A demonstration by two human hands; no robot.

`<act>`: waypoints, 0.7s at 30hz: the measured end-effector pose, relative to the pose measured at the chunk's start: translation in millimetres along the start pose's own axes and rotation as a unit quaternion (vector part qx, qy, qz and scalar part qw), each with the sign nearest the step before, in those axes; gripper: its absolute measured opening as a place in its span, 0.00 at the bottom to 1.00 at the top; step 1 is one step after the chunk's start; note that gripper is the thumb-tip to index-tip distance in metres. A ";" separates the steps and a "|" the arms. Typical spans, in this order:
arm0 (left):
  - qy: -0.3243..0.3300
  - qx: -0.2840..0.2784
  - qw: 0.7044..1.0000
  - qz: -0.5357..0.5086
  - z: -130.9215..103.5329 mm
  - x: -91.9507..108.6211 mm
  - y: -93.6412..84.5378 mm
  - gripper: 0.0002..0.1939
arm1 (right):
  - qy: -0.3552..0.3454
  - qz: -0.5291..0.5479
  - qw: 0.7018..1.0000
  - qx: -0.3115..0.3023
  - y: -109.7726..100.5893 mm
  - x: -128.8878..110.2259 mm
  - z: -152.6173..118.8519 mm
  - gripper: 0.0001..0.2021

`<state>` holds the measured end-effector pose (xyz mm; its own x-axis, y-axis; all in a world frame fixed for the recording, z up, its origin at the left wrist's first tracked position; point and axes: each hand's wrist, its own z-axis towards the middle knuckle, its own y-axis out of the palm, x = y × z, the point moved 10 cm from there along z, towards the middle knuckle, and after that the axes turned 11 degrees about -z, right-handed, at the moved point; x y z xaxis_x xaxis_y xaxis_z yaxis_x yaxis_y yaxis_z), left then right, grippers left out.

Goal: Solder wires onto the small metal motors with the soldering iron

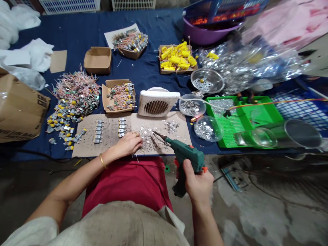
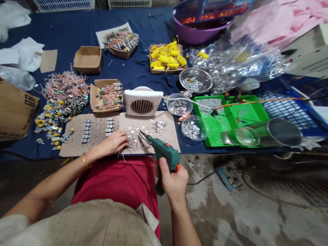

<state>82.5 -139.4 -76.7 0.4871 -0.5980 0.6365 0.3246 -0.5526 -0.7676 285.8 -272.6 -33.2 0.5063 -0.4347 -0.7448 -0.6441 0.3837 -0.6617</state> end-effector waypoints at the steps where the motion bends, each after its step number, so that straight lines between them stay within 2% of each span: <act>1: 0.003 -0.020 1.000 0.011 5.2 0.3 4.2 0.10 | -0.001 0.002 1.000 0.002 -0.4 0.7 -1.5 0.24; 4: 0.007 -0.069 0.997 0.025 14.0 -1.1 13.3 0.08 | 0.002 -0.006 1.000 0.014 -4.0 3.8 -6.6 0.25; 7: 0.007 -0.094 0.995 0.032 14.1 -2.4 16.6 0.09 | 0.009 -0.015 1.000 0.019 -6.6 7.7 -8.4 0.26; 14: -0.025 -0.092 0.995 0.043 17.6 -2.5 11.2 0.17 | 0.006 -0.015 1.000 0.006 -3.7 12.7 -3.3 0.26; 21: -0.028 -0.119 0.992 0.040 18.0 -3.7 11.7 0.10 | 0.011 -0.003 1.000 0.010 -7.4 12.3 -1.9 0.25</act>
<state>99.1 -133.2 -89.4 0.5501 -0.6154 0.5645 0.0862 -0.6305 -0.7714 295.8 -282.4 -37.3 0.4977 -0.4544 -0.7388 -0.6290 0.3974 -0.6682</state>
